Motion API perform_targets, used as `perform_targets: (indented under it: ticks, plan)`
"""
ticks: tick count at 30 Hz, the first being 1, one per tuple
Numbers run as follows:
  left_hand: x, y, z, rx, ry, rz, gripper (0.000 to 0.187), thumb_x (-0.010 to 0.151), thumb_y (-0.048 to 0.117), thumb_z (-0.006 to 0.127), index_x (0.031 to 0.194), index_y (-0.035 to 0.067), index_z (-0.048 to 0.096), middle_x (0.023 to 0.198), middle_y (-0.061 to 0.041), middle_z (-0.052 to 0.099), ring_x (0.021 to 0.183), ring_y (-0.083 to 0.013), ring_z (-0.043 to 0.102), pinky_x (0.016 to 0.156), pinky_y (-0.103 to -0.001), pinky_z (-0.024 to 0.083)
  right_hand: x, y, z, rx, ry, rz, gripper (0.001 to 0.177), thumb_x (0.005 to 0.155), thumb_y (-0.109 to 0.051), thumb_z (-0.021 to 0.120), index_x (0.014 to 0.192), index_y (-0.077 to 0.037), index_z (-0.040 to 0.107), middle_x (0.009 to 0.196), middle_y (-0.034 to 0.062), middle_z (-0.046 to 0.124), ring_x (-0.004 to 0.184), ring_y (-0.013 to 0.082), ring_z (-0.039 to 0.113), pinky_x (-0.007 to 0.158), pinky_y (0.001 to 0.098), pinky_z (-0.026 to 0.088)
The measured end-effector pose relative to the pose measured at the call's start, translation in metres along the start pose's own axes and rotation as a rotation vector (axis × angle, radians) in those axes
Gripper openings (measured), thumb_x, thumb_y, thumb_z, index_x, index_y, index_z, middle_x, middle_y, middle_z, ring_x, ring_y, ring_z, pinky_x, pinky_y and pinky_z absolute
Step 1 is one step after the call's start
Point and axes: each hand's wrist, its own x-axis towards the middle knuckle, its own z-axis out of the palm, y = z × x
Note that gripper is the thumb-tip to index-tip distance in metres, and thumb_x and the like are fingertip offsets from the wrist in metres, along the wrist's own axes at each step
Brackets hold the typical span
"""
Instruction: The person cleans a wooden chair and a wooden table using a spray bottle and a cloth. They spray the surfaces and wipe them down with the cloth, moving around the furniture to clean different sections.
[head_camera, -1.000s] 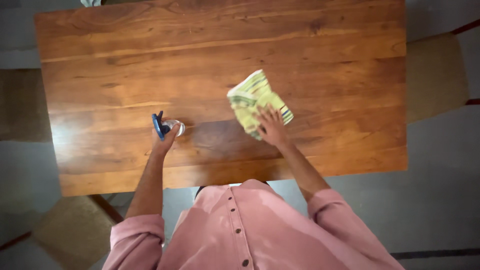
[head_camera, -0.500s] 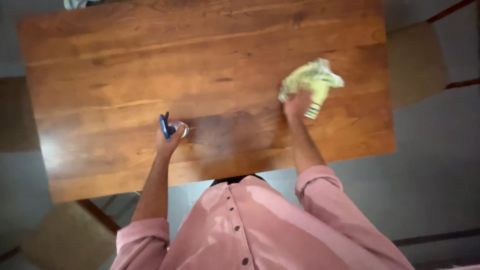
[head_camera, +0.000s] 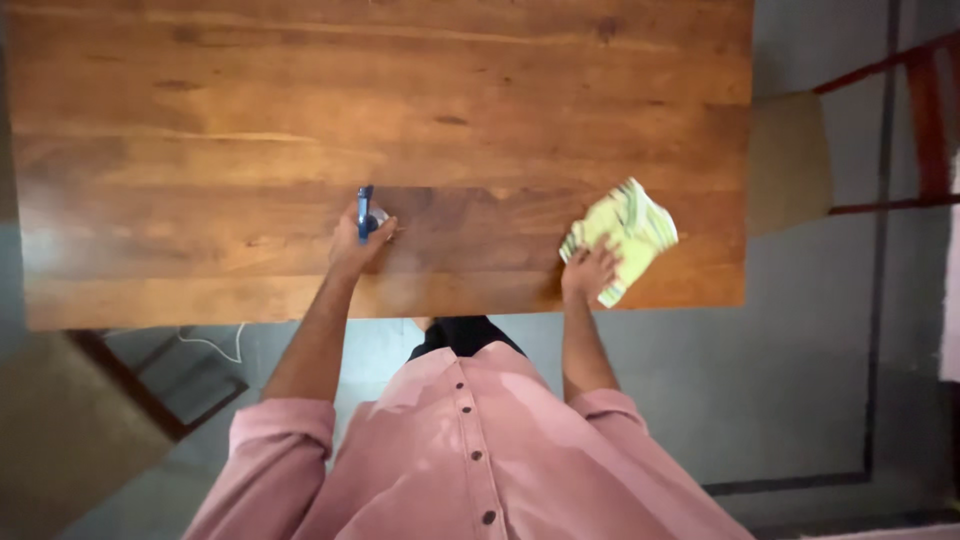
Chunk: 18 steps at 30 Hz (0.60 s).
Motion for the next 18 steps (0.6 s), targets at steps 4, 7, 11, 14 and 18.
perform_targets:
  ticks: [4, 7, 11, 14, 18]
  plan:
    - [0.007, -0.012, 0.022, -0.24, -0.066, 0.226, 0.034, 0.085, 0.031, 0.085, 0.098, 0.006, 0.066, 0.08, -0.003, 0.07, 0.074, -0.0153, 0.065, 0.07, -0.034, 0.053, -0.004, 0.007, 0.0, -0.045, 0.016, 0.128, 0.063, 0.103, -0.044, 0.047, 0.162, -0.027, 0.031, 0.171, 0.0149, 0.02, 0.154, 0.0458, 0.011, 0.117, 0.0683, 0.015]
    - [-0.001, -0.022, 0.038, -0.191, -0.018, 0.235, 0.039, 0.084, 0.031, 0.086, 0.104, 0.006, 0.063, 0.083, -0.003, 0.069, 0.076, -0.0155, 0.065, 0.07, -0.033, 0.054, 0.004, 0.003, -0.002, -0.105, -0.087, -0.094, 0.064, 0.101, -0.041, 0.048, 0.163, -0.031, 0.033, 0.17, 0.015, 0.023, 0.154, 0.0451, 0.015, 0.118, 0.0683, 0.015]
    - [-0.006, -0.017, 0.053, -0.095, 0.042, 0.208, 0.056, 0.083, 0.034, 0.087, 0.119, 0.004, 0.054, 0.092, -0.007, 0.067, 0.082, -0.0176, 0.064, 0.073, -0.034, 0.053, 0.01, 0.003, -0.014, -0.115, -0.369, -0.75, 0.061, 0.098, -0.036, 0.053, 0.158, -0.035, 0.041, 0.168, 0.0101, 0.031, 0.154, 0.0422, 0.023, 0.121, 0.0633, 0.019]
    - [-0.01, -0.016, 0.062, -0.092, 0.046, 0.199, 0.06, 0.083, 0.034, 0.087, 0.124, 0.004, 0.054, 0.095, -0.007, 0.068, 0.084, -0.0169, 0.065, 0.074, -0.034, 0.053, 0.021, 0.021, -0.026, -0.031, -0.405, -0.971, 0.056, 0.099, -0.034, 0.056, 0.154, -0.033, 0.045, 0.166, 0.009, 0.036, 0.153, 0.0405, 0.028, 0.121, 0.0619, 0.021]
    - [-0.017, -0.002, 0.08, -0.279, 0.038, 0.207, 0.057, 0.083, 0.03, 0.087, 0.125, 0.002, 0.058, 0.096, -0.006, 0.07, 0.085, -0.0131, 0.066, 0.074, -0.031, 0.055, 0.075, 0.073, -0.041, -0.047, -0.219, -0.739, 0.049, 0.103, -0.037, 0.056, 0.151, -0.027, 0.047, 0.169, 0.0092, 0.038, 0.158, 0.0371, 0.032, 0.127, 0.0592, 0.027]
